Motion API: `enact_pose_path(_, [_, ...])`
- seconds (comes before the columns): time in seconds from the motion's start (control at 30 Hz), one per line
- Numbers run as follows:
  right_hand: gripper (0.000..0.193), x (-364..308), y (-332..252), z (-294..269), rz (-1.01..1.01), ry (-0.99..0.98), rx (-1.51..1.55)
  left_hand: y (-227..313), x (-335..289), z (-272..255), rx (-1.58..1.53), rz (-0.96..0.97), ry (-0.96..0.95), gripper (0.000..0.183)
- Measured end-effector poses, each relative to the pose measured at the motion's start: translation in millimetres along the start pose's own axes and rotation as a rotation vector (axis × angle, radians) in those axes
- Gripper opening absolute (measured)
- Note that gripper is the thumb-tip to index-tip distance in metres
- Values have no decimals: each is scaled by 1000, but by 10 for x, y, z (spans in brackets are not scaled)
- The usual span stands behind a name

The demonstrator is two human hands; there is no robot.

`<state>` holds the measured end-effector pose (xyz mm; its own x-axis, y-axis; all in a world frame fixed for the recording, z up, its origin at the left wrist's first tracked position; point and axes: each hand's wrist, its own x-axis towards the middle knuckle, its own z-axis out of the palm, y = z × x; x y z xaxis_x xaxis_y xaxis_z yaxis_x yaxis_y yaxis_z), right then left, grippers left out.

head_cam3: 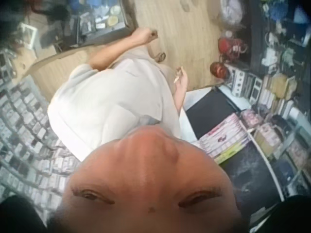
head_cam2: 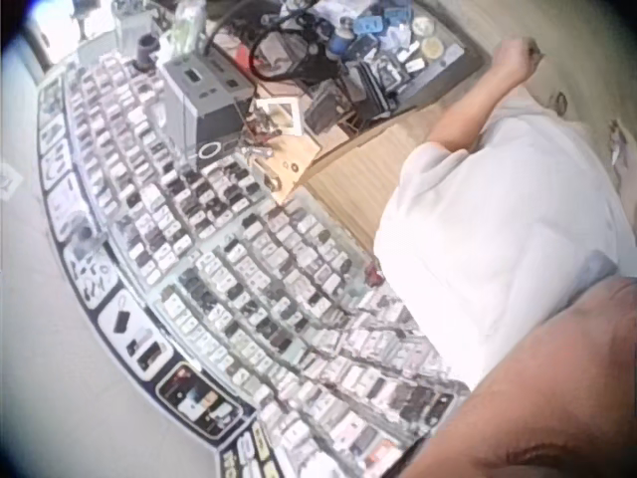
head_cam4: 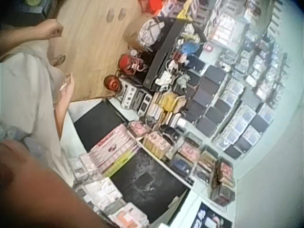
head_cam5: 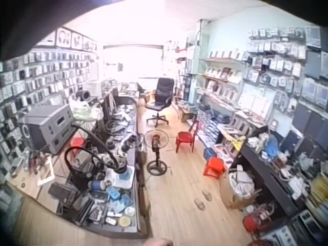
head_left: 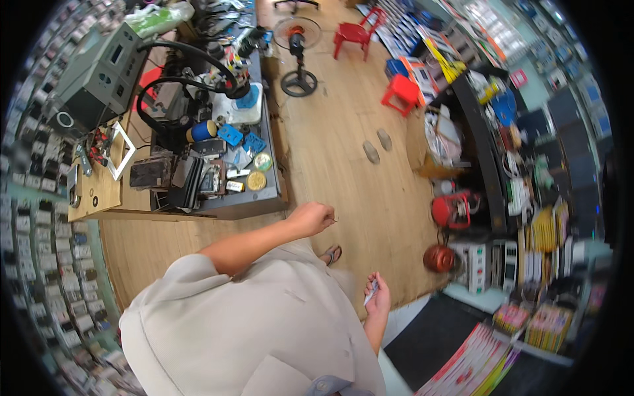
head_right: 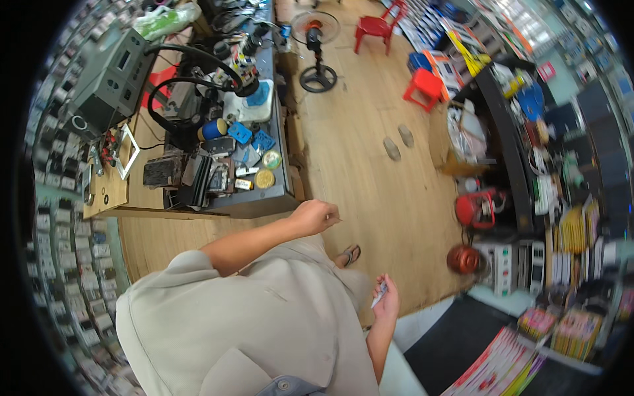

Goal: The person walks to a workbench in an electronics shop and uses a small metal tool to scrape and adjust a tiny electronic component on a circuit board. The person handles the component and tool repeatedly while standing at the bench.

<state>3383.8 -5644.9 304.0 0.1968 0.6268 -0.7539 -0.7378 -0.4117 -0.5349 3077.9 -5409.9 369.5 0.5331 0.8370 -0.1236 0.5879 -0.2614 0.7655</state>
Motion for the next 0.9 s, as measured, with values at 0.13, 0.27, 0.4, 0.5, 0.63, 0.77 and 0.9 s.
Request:
enact_pose_path(0.13, [16,947,-1310,543,92,-143,-294,-60,444,-291,-40,-225,362,15])
enact_pose_path(0.27, [17,1750,-2244,1296,111,-312,-478,-207,880,-587,-147,-459,710,20])
enact_pose_path(0.4, [19,2538,-2689,2096,149,-343,-472,-864,1307,-730,-171,-654,940,21])
enact_pose_path(0.5, [20,3191,-2877,2450,252,-340,-381,-1352,1791,-958,-71,-606,1121,23])
enact_pose_path(0.63, [21,3625,-3024,3248,358,-381,-437,-1782,2262,-1494,-143,-798,1243,27])
enact_pose_path(0.77, [22,4079,-3233,3971,424,-440,-554,-2078,2566,-1789,-233,-901,1315,28])
enact_pose_path(0.9, [22,4754,-3420,4743,481,-462,-646,-2289,2759,-1802,-261,-1012,1378,27])
